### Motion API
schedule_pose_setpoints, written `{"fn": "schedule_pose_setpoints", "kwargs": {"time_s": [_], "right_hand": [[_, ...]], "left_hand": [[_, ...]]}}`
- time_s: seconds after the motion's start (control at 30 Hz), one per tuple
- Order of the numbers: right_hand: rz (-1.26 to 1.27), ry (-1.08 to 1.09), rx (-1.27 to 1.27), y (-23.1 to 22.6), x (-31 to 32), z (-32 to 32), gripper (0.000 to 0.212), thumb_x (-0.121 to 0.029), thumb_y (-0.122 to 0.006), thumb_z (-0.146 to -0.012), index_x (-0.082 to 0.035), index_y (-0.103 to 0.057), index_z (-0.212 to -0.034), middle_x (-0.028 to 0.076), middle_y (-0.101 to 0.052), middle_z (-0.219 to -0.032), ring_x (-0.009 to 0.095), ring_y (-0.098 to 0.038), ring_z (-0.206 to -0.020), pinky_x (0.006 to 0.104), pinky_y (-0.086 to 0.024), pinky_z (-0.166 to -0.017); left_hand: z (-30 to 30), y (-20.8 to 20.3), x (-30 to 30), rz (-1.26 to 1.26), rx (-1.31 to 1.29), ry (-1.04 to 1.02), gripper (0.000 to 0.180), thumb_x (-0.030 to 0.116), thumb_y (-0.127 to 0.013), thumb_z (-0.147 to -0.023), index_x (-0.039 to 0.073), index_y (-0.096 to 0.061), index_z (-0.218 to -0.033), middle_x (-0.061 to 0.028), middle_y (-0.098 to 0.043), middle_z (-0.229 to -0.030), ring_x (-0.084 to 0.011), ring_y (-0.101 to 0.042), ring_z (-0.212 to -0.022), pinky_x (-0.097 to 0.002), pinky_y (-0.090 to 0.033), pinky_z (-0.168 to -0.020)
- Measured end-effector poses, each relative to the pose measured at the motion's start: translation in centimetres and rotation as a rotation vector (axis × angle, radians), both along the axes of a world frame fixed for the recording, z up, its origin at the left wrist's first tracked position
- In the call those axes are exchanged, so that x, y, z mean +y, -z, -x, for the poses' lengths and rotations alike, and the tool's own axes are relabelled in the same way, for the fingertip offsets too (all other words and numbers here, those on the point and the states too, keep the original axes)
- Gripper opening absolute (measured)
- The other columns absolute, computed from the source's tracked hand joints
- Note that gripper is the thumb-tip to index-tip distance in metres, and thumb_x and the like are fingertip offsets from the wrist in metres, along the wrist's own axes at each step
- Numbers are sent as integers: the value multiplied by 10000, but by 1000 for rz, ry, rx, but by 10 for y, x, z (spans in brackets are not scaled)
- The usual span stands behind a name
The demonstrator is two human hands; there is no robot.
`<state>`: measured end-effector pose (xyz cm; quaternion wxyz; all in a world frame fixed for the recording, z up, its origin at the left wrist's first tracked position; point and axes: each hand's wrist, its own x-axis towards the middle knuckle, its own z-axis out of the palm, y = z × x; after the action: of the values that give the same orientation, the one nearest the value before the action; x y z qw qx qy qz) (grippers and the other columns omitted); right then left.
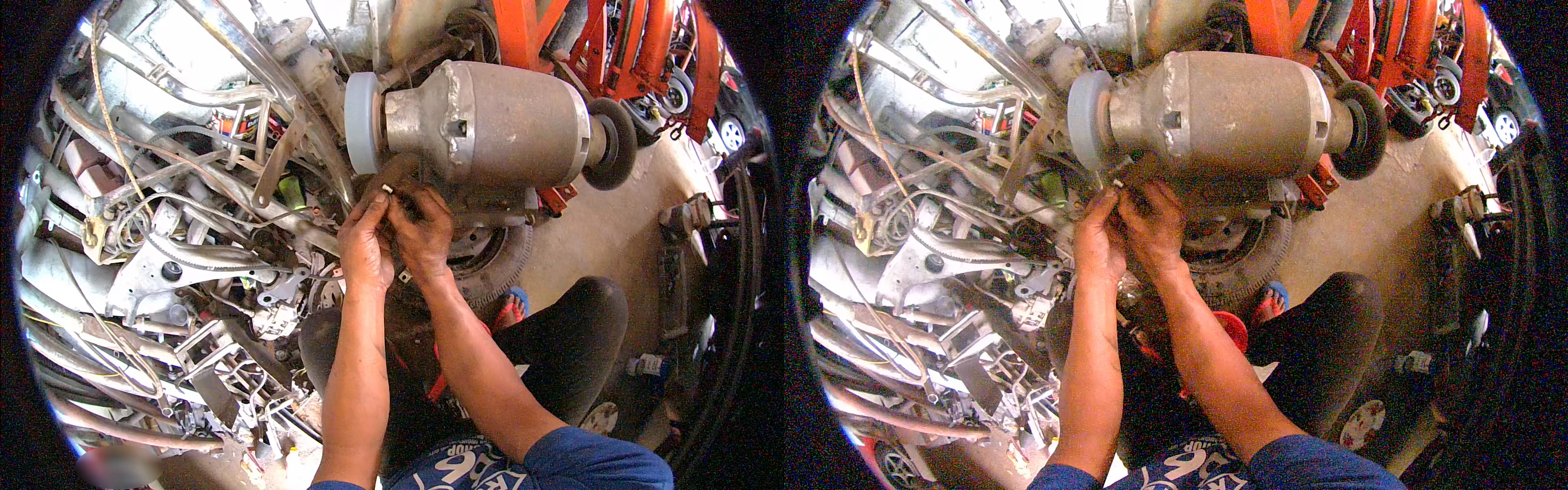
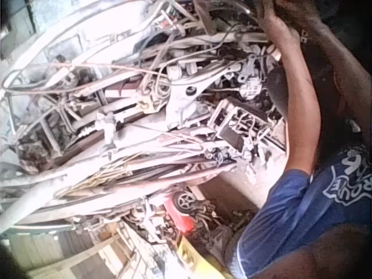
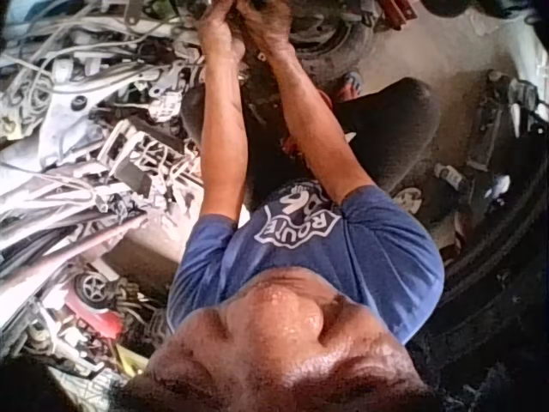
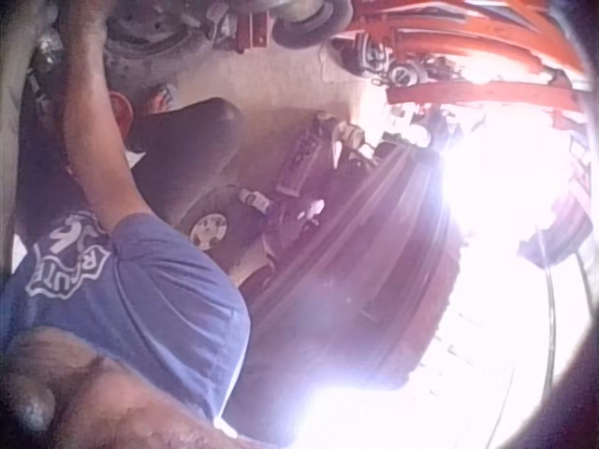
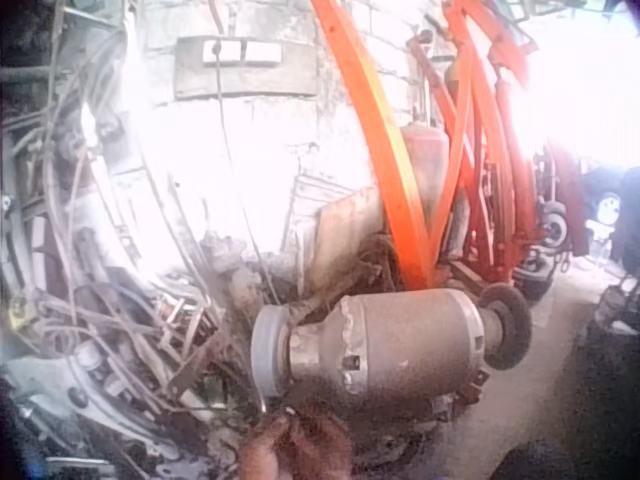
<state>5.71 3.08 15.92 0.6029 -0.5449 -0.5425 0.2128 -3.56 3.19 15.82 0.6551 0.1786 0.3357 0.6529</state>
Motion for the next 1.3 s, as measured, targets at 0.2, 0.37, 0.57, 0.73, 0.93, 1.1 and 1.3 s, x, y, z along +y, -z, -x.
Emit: {"fn": "schedule_pose_setpoints", "kwargs": {"time_s": [0.2, 0.37, 0.57, 0.73, 0.93, 1.1, 1.3], "right_hand": [[-46, -101, 13, -3, -4, -6, 248, -34, -713, -870, 8, -718, -1115, 132, -719, -1026, 243, -691, -922, 342, -537, -852], [92, -335, -46, -5, -5, -29, 287, -64, -715, -897, -7, -722, -1178, 103, -707, -1050, 218, -667, -991, 341, -520, -910], [178, -404, -50, -13, -14, -36, 306, -104, -762, -876, -29, -738, -1171, 97, -715, -1056, 208, -664, -1006, 328, -505, -922], [212, -263, 133, -2, -11, -24, 280, -92, -763, -888, -5, -738, -1153, 79, -741, -1040, 161, -672, -967, 294, -523, -877], [276, -332, 275, -13, -7, -20, 261, -81, -742, -899, 33, -730, -1133, 111, -751, -1052, 156, -684, -936, 286, -544, -851], [357, -348, 401, -25, -10, -18, 272, -138, -740, -915, 25, -732, -1132, 113, -751, -1052, 166, -691, -924, 291, -547, -838], [463, -380, 576, -2, 1, -22, 247, -166, -744, -917, 12, -742, -1088, 98, -751, -1011, 168, -688, -884, 304, -546, -813]], "left_hand": [[8, -9, -3, -5, 144, 11, 322, 172, -722, -944, -39, -706, -1186, -98, -724, -1132, -171, -653, -1032, -288, -480, -949], [32, -36, -11, 45, 556, 231, 294, 260, -757, -918, 21, -731, -1086, -55, -732, -992, -161, -674, -897, -291, -524, -849], [40, -35, -13, 106, 589, 268, 310, 285, -759, -921, 17, -729, -1073, -47, -729, -946, -139, -679, -840, -269, -550, -756], [35, -35, -15, 85, 379, 202, 301, 232, -740, -941, -17, -717, -1109, -82, -732, -1011, -160, -699, -862, -298, -581, -804], [30, -31, -14, 41, 391, 135, 230, 160, -721, -944, 2, -703, -1109, -82, -713, -1036, -184, -693, -892, -323, -608, -804], [26, -28, -10, 25, 423, 98, 265, 186, -718, -943, 8, -687, -1137, -82, -702, -1049, -201, -689, -934, -342, -610, -800], [21, -27, -11, 64, 343, 166, 278, 210, -701, -951, 22, -668, -1154, -61, -702, -1028, -196, -677, -935, -353, -572, -841]]}}
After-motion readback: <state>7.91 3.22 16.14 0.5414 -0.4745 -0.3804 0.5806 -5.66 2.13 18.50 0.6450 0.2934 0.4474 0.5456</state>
